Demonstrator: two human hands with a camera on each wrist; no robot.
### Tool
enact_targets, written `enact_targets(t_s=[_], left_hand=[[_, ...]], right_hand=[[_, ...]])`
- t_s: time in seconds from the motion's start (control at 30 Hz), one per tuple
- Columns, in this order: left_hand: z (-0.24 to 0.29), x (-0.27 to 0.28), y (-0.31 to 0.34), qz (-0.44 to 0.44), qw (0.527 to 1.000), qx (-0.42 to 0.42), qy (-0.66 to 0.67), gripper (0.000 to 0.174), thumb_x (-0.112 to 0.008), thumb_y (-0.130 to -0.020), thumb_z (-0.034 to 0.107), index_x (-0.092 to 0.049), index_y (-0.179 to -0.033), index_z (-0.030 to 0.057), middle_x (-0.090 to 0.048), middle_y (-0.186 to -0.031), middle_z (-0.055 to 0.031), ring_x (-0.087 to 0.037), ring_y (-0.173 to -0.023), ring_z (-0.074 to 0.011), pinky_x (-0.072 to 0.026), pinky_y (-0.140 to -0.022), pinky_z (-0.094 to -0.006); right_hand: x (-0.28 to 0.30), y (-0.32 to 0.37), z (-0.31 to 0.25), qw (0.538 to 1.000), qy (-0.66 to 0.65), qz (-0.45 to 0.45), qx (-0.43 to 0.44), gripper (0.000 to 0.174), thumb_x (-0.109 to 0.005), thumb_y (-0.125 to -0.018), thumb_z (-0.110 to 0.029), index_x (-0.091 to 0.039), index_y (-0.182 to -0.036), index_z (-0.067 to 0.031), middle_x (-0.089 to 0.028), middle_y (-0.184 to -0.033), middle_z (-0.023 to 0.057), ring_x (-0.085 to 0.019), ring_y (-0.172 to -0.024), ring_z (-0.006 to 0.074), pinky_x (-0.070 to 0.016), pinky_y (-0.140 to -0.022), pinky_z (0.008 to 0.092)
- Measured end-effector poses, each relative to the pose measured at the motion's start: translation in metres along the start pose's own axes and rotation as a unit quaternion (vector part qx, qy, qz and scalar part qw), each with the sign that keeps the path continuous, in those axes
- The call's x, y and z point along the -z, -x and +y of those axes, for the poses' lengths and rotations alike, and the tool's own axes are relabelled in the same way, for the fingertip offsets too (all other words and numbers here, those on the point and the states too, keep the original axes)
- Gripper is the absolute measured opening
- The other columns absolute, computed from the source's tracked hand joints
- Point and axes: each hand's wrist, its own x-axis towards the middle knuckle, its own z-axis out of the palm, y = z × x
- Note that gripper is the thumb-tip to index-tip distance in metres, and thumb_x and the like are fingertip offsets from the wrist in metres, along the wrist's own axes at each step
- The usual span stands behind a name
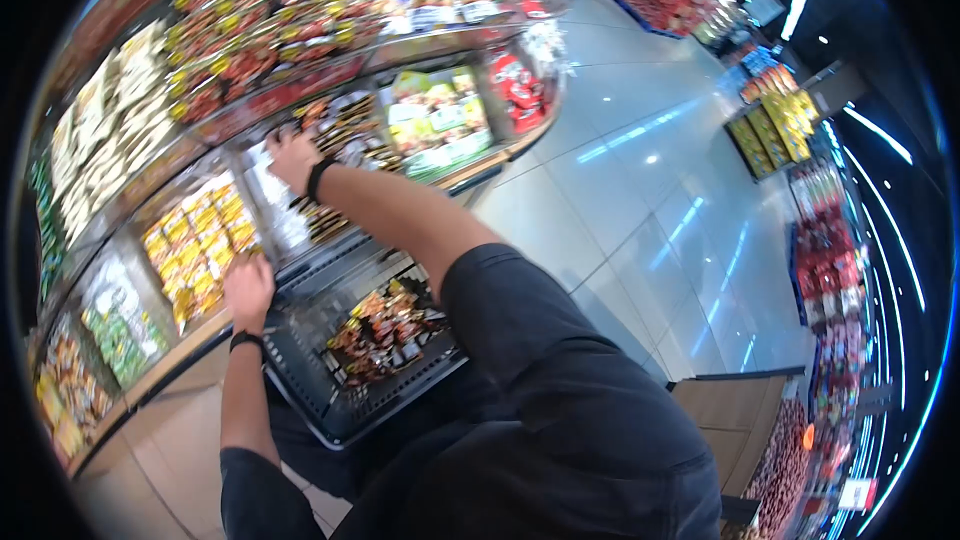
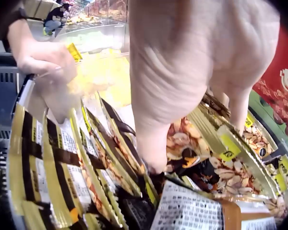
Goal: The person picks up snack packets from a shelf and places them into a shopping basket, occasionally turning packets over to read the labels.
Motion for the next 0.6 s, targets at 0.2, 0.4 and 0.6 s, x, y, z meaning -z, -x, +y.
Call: enact_targets(t_s=[0.2, 0.4, 0.6], left_hand=[[-0.002, -0.003, 0.001, -0.016, 0.999, 0.023, -0.035, 0.041, -0.052, -0.097, 0.032, -0.073, -0.077, 0.0035, -0.072, -0.088, -0.0182, -0.071, -0.083, -0.036, -0.0568, -0.073, -0.0518], [-0.002, -0.002, 0.001, 0.004, 1.0, 0.004, -0.024, 0.031, -0.056, -0.092, 0.024, -0.07, -0.073, 0.0031, -0.069, -0.081, -0.0162, -0.068, -0.082, -0.0327, -0.0568, -0.074, -0.0461], [-0.002, -0.001, 0.0, 0.014, 1.0, 0.0, -0.01, 0.032, -0.055, -0.092, 0.025, -0.072, -0.077, 0.0017, -0.069, -0.084, -0.0161, -0.069, -0.084, -0.0331, -0.0573, -0.076, -0.0456]], right_hand=[[0.015, 0.012, 0.029, 0.993, -0.041, 0.019, 0.111, 0.039, -0.075, -0.074, -0.006, -0.074, -0.113, -0.011, -0.058, -0.134, 0.0195, -0.062, -0.119, 0.0402, -0.0582, -0.093, 0.0486], [0.039, 0.03, 0.052, 0.97, -0.21, 0.02, 0.118, 0.065, -0.073, -0.067, 0.002, -0.066, -0.131, -0.008, -0.047, -0.15, 0.0242, -0.057, -0.128, 0.0415, -0.0503, -0.105, 0.0451], [0.069, 0.081, 0.065, 0.931, -0.318, 0.106, 0.146, 0.062, -0.074, -0.065, 0.01, -0.069, -0.125, -0.0043, -0.049, -0.15, 0.0222, -0.056, -0.13, 0.0418, -0.0499, -0.107, 0.0426]])
